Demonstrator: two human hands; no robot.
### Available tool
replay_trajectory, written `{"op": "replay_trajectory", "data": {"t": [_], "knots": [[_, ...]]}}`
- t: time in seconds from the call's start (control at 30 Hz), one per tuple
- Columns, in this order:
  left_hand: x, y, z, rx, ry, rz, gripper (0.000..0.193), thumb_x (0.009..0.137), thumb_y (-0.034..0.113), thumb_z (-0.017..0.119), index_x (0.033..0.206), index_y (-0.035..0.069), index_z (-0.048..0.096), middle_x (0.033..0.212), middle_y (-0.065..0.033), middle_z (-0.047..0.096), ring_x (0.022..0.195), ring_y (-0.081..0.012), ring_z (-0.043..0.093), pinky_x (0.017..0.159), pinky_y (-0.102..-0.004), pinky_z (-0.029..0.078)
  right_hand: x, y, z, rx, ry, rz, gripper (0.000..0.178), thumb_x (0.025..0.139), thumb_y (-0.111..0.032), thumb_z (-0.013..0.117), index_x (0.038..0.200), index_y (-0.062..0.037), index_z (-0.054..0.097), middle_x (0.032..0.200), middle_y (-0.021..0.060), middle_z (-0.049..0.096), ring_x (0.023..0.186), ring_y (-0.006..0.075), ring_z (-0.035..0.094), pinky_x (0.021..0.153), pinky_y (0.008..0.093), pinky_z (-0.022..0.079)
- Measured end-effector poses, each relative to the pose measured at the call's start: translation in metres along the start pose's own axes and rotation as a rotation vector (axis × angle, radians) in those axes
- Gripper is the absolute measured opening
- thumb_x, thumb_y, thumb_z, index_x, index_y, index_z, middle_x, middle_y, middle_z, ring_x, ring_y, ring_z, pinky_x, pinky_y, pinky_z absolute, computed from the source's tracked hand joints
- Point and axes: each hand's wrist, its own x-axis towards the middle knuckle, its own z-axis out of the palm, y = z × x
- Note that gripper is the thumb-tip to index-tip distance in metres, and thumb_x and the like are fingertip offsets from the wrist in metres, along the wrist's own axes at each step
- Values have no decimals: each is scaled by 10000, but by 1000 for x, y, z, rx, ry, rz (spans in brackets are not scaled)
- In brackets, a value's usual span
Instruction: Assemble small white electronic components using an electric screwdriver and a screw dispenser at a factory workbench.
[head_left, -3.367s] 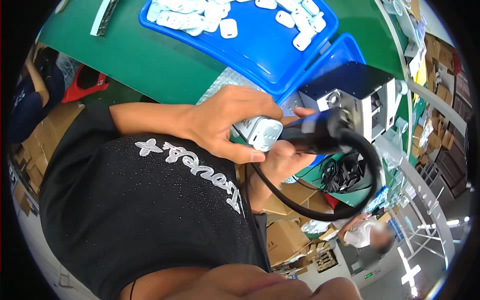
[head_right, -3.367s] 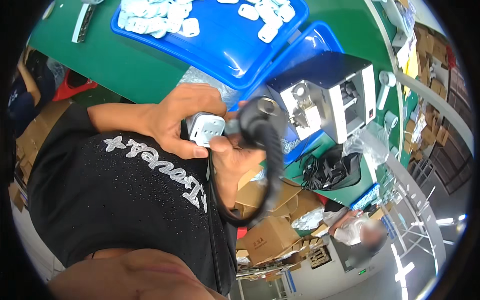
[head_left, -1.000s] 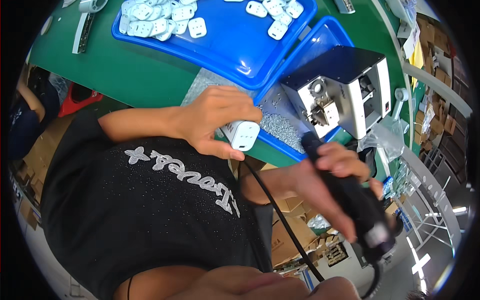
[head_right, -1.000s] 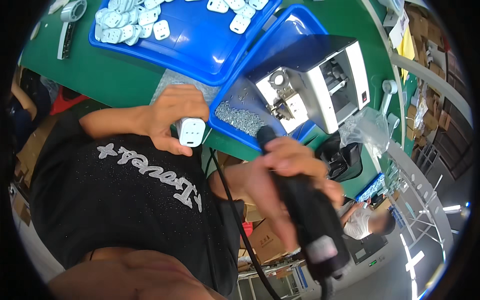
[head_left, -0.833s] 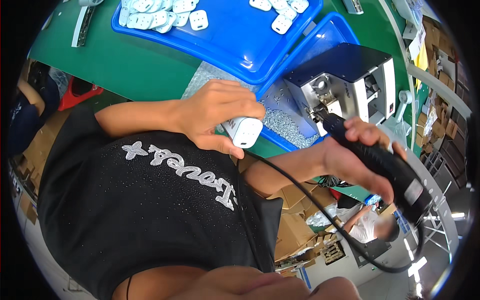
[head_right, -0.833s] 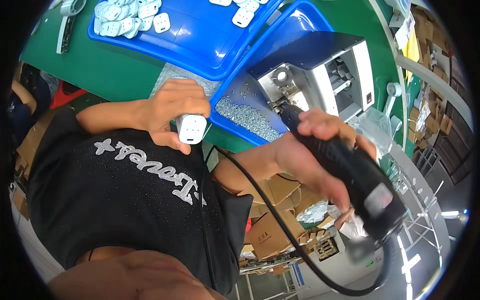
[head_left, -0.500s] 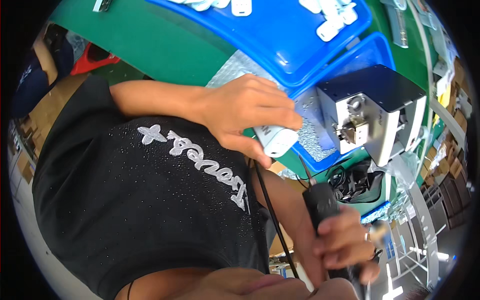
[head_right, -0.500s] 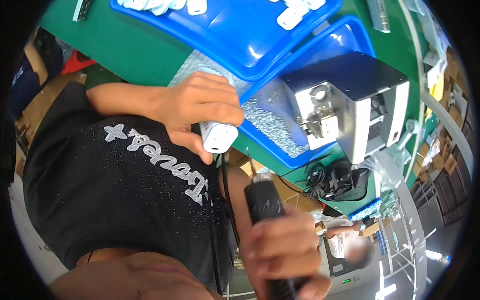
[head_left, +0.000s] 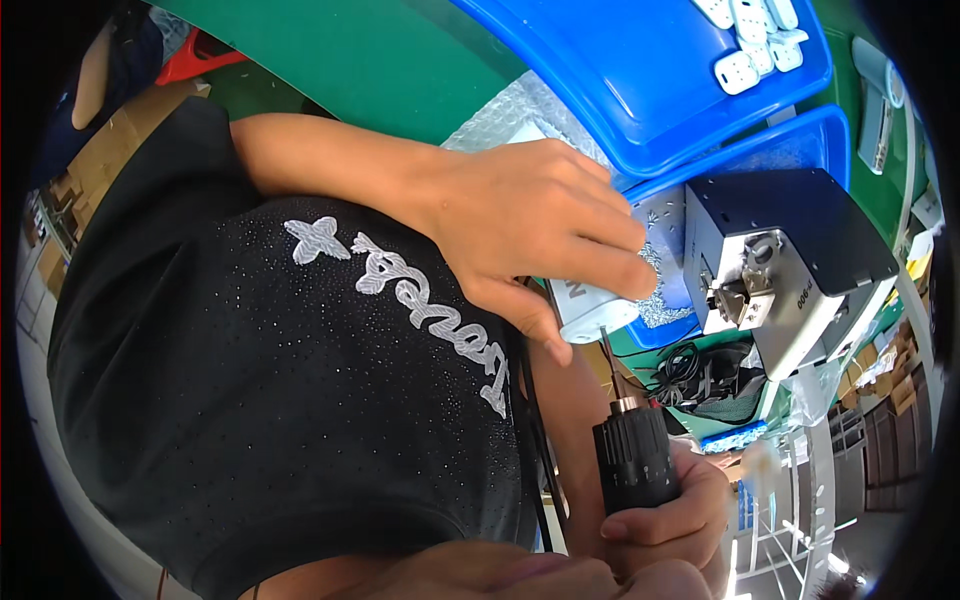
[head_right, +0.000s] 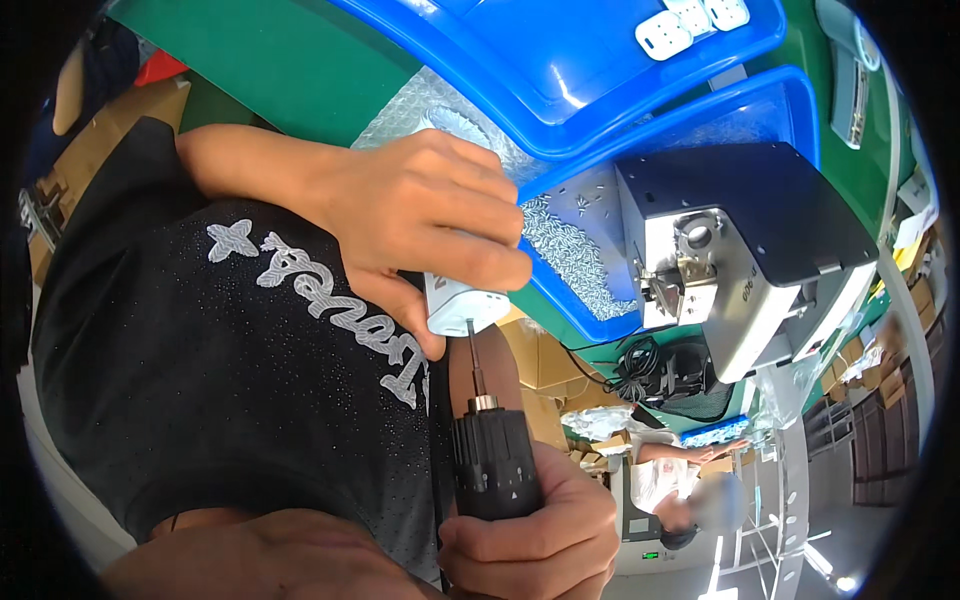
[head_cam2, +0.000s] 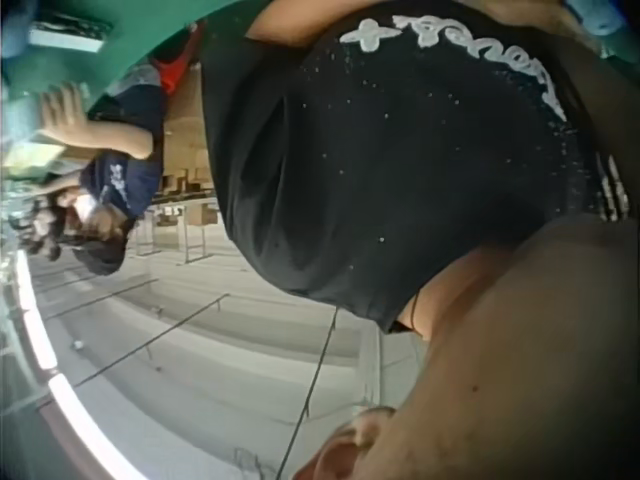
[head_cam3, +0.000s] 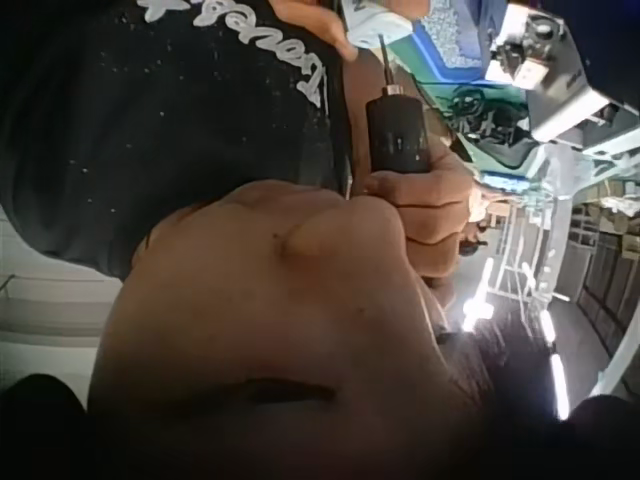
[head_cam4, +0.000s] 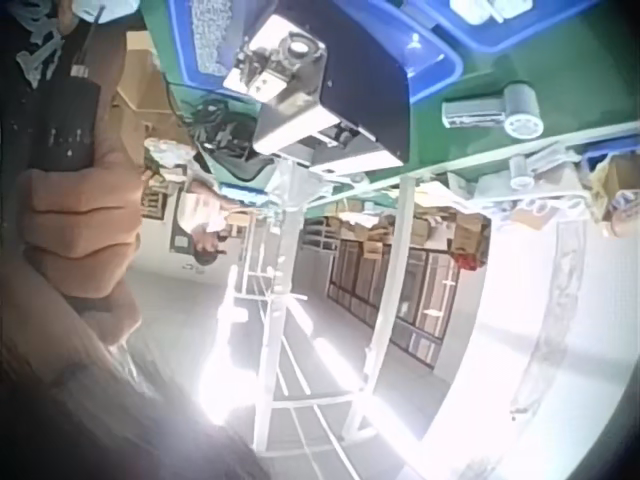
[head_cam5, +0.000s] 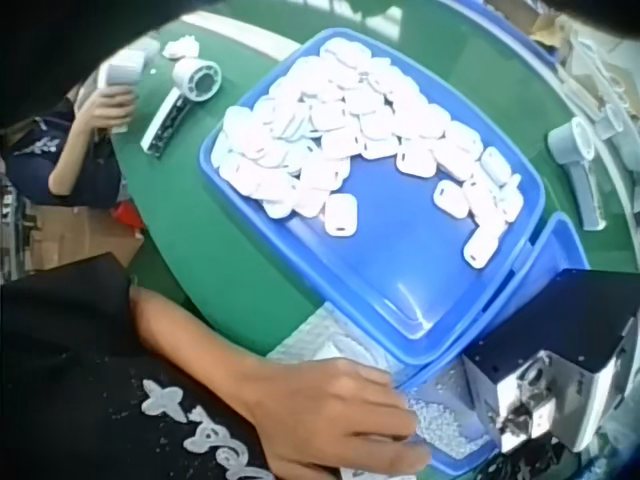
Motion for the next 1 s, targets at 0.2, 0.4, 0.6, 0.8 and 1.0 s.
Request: {"op": "replay_trajectory", "data": {"t": [0.2, 0.4, 0.6, 0.8, 1.0], "knots": [[0, -3, 3, 35, 40, 60, 637, 813, 616, 649, 979, 1, 637, 771, -63, 544, 599, -228, 556, 504, -333, 410, -1, 17, -14, 318, 66, -185, 270, 746, -39, 661, 690, -120, 409, 582, -85, 426, 442, 43, 495, 483, 166, 399], [-3, -3, -1, 28, 7, -1, 651, 787, 603, 674, 1098, 36, 597, 780, -65, 525, 628, -274, 567, 530, -374, 420, 5, 37, 6, 260, 207, -330, 170, 834, -84, 585, 771, -107, 429, 606, -64, 458, 448, 60, 500, 458, 203, 412], [1, -5, 3, -7, 10, 31, 647, 776, 604, 695, 1087, 44, 610, 801, -66, 559, 647, -284, 582, 530, -372, 430, 5, 27, 2, 230, 233, -498, 121, 965, -164, 505, 879, -92, 459, 644, -36, 507, 460, 78, 510, 415, 243, 428], [-2, -1, 0, -24, 37, 3, 637, 780, 586, 711, 1058, 21, 616, 880, -92, 628, 728, -308, 634, 580, -382, 478, 47, 77, -70, -645, 480, -49, 847, 806, -884, 380, 1088, -95, 500, 598, 39, 412, 435, 151, 384, 413, 338, 357], [-3, -3, 2, 24, 58, 89, 657, 777, 575, 742, 1002, -33, 635, 822, -96, 641, 628, -258, 609, 530, -339, 433, 13, 27, -72, 43, -88, 68, 872, 852, -796, 460, 1295, -45, 431, 801, 117, 555, 548, 202, 525, 492, 362, 433]]}}
